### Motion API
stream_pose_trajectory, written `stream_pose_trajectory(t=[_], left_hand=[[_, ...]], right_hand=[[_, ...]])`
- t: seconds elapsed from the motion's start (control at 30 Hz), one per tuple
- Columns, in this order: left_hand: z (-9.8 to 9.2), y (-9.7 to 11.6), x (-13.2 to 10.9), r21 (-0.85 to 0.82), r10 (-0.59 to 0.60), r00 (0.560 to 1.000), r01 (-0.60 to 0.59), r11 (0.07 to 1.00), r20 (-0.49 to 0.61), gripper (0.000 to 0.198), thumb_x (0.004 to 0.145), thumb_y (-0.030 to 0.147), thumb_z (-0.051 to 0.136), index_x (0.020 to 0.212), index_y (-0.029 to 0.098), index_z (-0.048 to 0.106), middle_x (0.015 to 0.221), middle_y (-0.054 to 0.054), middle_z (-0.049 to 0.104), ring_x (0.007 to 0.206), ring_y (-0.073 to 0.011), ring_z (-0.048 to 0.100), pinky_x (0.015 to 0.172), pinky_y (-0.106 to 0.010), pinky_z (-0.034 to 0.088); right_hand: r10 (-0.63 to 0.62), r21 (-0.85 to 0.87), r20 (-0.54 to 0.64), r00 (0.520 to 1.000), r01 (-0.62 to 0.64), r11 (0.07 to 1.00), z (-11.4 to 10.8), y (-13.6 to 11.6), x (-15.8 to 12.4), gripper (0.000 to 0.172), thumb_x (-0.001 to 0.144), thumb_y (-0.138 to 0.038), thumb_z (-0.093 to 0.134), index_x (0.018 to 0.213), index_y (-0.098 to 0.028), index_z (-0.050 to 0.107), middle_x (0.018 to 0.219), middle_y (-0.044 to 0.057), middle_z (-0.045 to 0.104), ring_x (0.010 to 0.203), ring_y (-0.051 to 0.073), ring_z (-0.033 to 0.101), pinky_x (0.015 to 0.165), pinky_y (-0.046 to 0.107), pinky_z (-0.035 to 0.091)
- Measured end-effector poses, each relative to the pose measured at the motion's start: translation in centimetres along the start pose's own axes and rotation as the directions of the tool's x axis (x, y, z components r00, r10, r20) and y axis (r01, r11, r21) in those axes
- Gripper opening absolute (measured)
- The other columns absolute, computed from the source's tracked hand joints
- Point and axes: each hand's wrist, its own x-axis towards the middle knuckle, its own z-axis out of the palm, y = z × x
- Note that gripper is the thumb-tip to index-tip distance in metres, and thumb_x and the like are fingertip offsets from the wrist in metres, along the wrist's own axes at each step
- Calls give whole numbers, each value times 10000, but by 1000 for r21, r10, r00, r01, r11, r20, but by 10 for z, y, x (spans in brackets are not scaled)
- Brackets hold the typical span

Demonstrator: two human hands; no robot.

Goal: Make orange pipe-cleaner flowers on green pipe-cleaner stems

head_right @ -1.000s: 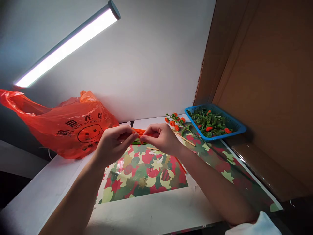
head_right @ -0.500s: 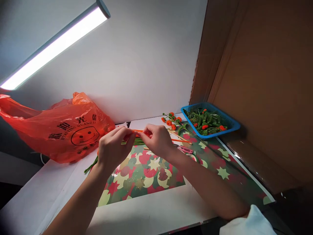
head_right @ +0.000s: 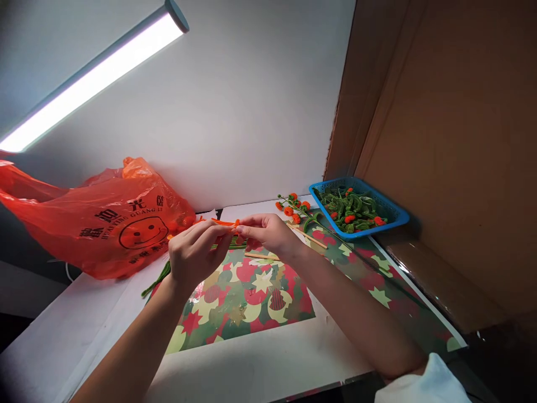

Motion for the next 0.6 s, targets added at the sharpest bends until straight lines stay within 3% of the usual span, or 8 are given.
stream_pose_trajectory(t=[0.1,0.23,0.33,0.4,0.5,0.53,0.6], left_hand=[[0,1,0,-51,-56,998,57,997,5,106,828,159,598,725,181,593,623,12,640,528,-101,569,498,-203,394],[-3,6,2,-211,-227,974,227,951,25,133,829,164,598,697,175,581,586,21,582,498,-86,498,486,-196,386],[-7,10,6,-339,-376,923,380,861,81,158,826,178,595,670,173,571,583,21,563,513,-86,480,496,-197,389],[-10,11,9,-451,-485,856,509,733,179,175,825,208,595,658,170,562,572,24,538,500,-82,449,480,-198,371],[-15,6,13,-569,-570,701,700,432,429,239,818,303,603,633,165,542,542,38,449,479,-75,368,440,-199,301],[-16,2,14,-569,-557,648,748,341,519,272,808,340,611,617,164,530,540,41,419,481,-74,347,438,-200,281],[-19,-7,14,-519,-477,558,824,226,679,335,783,410,627,589,164,507,543,44,379,486,-73,318,444,-206,258]], right_hand=[[-61,83,-37,997,64,994,2,5,2,265,639,-338,789,804,-161,682,695,-4,672,611,91,601,566,213,464],[-184,93,-121,975,196,976,10,6,1,278,574,-323,828,729,-174,652,640,-4,669,626,127,630,534,228,477],[-332,-24,-151,931,333,943,17,5,-5,222,632,-311,799,727,-180,647,622,-6,660,574,117,596,486,222,443],[-461,-177,-156,874,434,883,19,5,-10,136,726,-290,735,756,-187,651,638,-7,652,583,110,575,487,221,418],[-661,-491,-51,749,558,669,16,7,-15,59,849,-221,607,816,-195,649,696,-8,651,586,90,533,501,219,381],[-726,-598,40,687,598,533,14,7,-16,93,877,-193,562,834,-197,645,720,-7,656,587,85,521,510,221,371],[-797,-754,281,535,636,162,10,9,-15,171,905,-134,491,846,-205,635,747,-10,666,602,86,504,533,232,350]])
